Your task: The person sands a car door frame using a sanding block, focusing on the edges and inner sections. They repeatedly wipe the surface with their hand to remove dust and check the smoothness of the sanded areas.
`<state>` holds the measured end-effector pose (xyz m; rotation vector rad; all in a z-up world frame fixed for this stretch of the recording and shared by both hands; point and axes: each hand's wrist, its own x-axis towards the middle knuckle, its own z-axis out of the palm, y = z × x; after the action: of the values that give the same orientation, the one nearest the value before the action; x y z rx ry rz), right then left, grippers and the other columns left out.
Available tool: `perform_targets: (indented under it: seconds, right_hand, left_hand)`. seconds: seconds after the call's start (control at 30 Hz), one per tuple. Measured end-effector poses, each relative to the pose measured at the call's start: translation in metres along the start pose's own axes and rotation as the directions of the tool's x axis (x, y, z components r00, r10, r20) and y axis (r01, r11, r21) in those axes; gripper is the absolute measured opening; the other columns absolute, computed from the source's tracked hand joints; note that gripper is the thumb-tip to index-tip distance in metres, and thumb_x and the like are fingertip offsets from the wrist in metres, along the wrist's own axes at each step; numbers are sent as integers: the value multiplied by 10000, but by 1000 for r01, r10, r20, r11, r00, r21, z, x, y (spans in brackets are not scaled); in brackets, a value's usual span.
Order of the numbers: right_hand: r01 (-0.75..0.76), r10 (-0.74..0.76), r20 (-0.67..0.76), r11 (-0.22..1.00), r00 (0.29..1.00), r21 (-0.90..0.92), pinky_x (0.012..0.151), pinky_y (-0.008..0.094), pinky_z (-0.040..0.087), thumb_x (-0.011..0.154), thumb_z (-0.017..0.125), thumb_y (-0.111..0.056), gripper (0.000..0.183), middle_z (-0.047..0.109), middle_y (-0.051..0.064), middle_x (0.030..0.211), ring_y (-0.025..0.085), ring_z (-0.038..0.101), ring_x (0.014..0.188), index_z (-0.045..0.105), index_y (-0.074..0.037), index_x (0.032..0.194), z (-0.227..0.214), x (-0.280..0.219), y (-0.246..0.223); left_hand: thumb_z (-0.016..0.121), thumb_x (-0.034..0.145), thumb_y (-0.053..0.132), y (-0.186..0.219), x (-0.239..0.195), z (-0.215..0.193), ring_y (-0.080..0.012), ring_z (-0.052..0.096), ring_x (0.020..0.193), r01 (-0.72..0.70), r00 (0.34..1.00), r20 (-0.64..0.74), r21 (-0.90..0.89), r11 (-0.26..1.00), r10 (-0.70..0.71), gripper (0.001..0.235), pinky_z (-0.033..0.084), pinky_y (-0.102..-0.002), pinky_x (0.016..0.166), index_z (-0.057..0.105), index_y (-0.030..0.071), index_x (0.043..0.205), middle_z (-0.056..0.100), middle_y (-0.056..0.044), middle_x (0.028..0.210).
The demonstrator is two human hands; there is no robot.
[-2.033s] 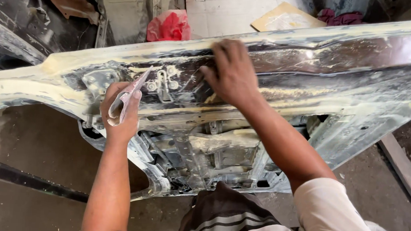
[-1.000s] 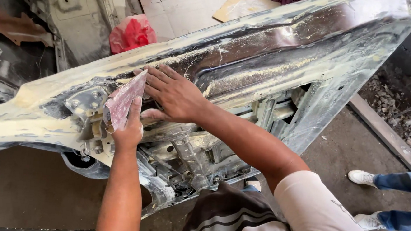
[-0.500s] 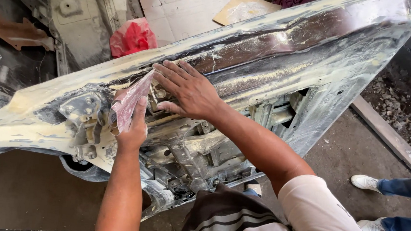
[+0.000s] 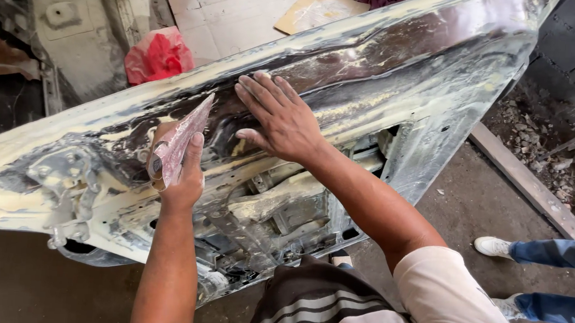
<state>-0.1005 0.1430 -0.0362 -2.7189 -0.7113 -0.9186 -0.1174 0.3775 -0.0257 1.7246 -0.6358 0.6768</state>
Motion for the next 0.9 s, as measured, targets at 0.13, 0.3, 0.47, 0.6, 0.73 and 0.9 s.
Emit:
perform_targets:
  seconds: [0.13, 0.3, 0.47, 0.6, 0.73, 0.9]
  right_hand:
    - [-29, 30, 24, 999, 999, -33, 1284, 486, 228, 1049, 484, -629, 783, 386, 119, 1645, 307, 327, 1544, 385, -81, 1599, -9, -15, 31]
    - [-86, 110, 143, 983, 984, -161, 1272, 458, 122, 1038, 288, -690, 850, 269, 155, 1694, 309, 228, 1565, 225, -83, 1629, 0, -37, 78]
    - [-188, 212, 167, 971, 963, -150, 1299, 441, 96, 1045, 221, -718, 881, 230, 166, 1707, 315, 189, 1587, 182, -73, 1644, -23, -54, 108]
    - [-253, 286, 185, 950, 940, -181, 1295, 448, 104, 1033, 226, -722, 912, 237, 186, 1700, 312, 199, 1576, 207, -42, 1641, -37, -70, 145]
    - [-278, 350, 204, 908, 914, -312, 1312, 455, 101, 1035, 226, -722, 891, 255, 164, 1700, 310, 212, 1596, 235, -56, 1628, -61, -78, 161]
    - [-268, 351, 373, 929, 859, -256, 1314, 442, 76, 959, 185, -801, 1016, 250, 161, 1697, 309, 203, 1581, 230, -39, 1629, -81, -40, 131]
  left_hand:
    - [686, 1088, 125, 4, 2, 25, -185, 623, 973, 4, 1000, -11, 26, 1000, -3, 176, 512, -323, 907, 653, -33, 1157, 667, -86, 1073]
    - [693, 1080, 120, 11, 5, 50, -185, 629, 978, -17, 1000, -2, 42, 999, 17, 174, 515, -321, 902, 663, -35, 1152, 664, -93, 1075]
    - [682, 1085, 112, 16, 4, 73, -183, 627, 990, -14, 1000, 1, 4, 1000, 14, 168, 516, -317, 910, 662, -35, 1165, 664, -94, 1092]
    - [683, 1075, 106, 14, 5, 83, -176, 640, 1004, -17, 1000, 2, -2, 1000, 17, 165, 521, -311, 909, 666, -30, 1168, 670, -88, 1099]
    - [686, 1080, 112, 12, 4, 85, -175, 632, 1019, -2, 1000, -7, -23, 1000, 1, 171, 518, -313, 917, 662, -28, 1177, 661, -89, 1108]
    - [674, 1088, 134, 13, 6, 97, -180, 624, 1078, 24, 1000, 4, -79, 997, -23, 209, 507, -324, 974, 643, -26, 1219, 653, -88, 1158]
